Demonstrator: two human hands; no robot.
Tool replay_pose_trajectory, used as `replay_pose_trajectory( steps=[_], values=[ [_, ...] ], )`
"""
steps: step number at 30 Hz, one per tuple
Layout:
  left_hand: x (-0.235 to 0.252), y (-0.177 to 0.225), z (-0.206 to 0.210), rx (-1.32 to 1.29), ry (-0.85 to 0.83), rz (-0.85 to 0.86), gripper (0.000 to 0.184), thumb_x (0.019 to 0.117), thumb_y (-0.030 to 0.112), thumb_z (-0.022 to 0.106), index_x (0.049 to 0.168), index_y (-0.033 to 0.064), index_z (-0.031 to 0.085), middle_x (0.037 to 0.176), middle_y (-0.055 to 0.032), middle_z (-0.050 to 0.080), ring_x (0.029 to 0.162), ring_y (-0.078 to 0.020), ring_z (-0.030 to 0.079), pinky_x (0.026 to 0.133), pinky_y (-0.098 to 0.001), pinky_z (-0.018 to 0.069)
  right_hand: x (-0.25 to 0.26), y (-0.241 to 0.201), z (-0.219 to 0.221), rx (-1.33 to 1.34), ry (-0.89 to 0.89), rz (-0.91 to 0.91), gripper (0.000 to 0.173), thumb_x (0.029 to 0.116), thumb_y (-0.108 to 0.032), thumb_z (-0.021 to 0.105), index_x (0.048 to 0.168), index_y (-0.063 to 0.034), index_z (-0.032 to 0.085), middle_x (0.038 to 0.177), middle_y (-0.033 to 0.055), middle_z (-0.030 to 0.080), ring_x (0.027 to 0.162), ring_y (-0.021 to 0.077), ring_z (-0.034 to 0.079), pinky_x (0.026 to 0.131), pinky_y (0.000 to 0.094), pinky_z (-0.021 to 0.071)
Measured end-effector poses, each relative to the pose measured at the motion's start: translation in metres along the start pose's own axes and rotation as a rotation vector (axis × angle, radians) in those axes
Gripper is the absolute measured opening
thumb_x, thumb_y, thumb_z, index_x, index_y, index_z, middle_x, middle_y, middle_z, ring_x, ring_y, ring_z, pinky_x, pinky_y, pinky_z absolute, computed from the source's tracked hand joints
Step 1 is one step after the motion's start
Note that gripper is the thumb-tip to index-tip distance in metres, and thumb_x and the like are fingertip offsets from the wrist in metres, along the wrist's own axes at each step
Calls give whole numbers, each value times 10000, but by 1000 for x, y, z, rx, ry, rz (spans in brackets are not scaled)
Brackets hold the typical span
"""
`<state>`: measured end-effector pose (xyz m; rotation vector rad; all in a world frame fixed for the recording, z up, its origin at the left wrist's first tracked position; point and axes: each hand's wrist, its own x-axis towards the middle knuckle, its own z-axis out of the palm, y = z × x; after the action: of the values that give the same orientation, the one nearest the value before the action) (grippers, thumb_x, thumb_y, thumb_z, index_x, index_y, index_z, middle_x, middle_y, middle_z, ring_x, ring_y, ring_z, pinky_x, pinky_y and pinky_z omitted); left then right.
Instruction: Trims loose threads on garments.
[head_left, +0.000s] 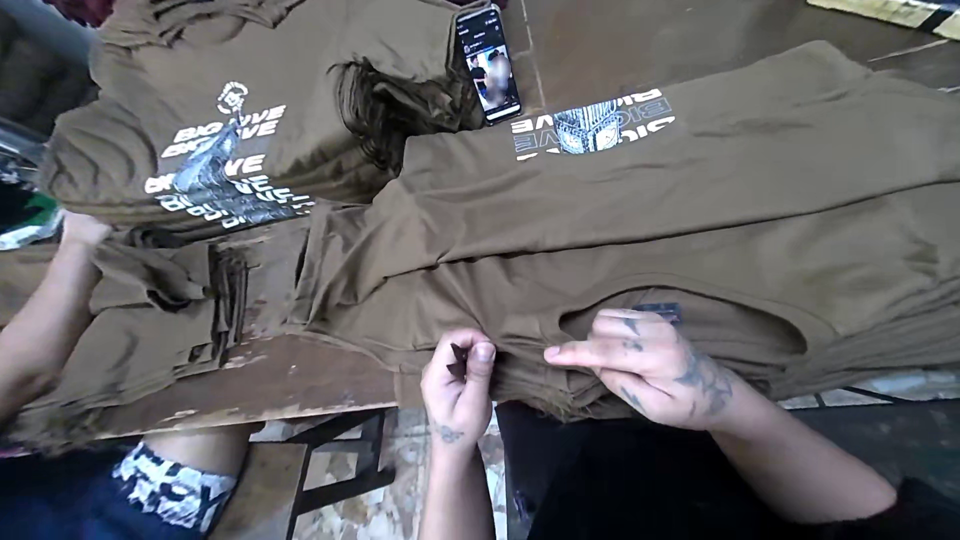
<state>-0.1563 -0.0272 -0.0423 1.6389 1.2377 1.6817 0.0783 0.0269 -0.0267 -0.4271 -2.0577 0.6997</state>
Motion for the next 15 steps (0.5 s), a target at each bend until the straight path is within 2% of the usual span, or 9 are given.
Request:
replay_pose_trajectory(
  steps=[4,6,8,10,12,15],
  values=[
    [0,0,-3,-22,-38,-9,164,1047,329,583,1017,182,649,779,163,599,616,85,511,555,-108,440,3,-2,6,-139,-29,69,323,1005,-212,556,1235,-104,754,793,73,681,724,166,603,689,287,495],
    [-3,-1,-3,8,-44,15,173,1047,324,585,1010,167,648,793,159,606,645,92,527,581,-100,451,6,-4,9,-195,-41,106,295,991,-252,594,1152,-83,774,864,78,744,776,169,674,729,296,540],
    [-5,-2,-3,31,-48,43,176,1044,308,591,1001,149,651,827,152,626,708,97,560,639,-93,474,9,-4,10,-227,-51,108,249,1005,-224,578,1025,-68,771,876,68,769,812,141,725,757,276,576],
    [-7,-3,-3,43,-48,71,180,1045,295,592,993,132,650,843,142,636,747,96,578,674,-91,488,9,-2,10,-246,-39,81,249,1020,-174,531,931,-57,732,758,59,720,704,135,686,659,274,543],
    [-9,-4,-2,44,-45,86,180,1045,293,593,997,130,652,845,140,636,749,97,576,670,-88,485,8,-2,8,-265,-36,57,270,1051,-176,480,933,-56,691,695,47,665,640,138,643,596,282,511],
    [-9,0,-5,109,-63,80,203,1040,295,601,994,106,659,832,124,638,735,99,569,660,-82,480,3,-4,6,-235,5,31,310,1090,-186,409,950,-47,648,701,49,635,647,134,616,614,275,503]
  ],
)
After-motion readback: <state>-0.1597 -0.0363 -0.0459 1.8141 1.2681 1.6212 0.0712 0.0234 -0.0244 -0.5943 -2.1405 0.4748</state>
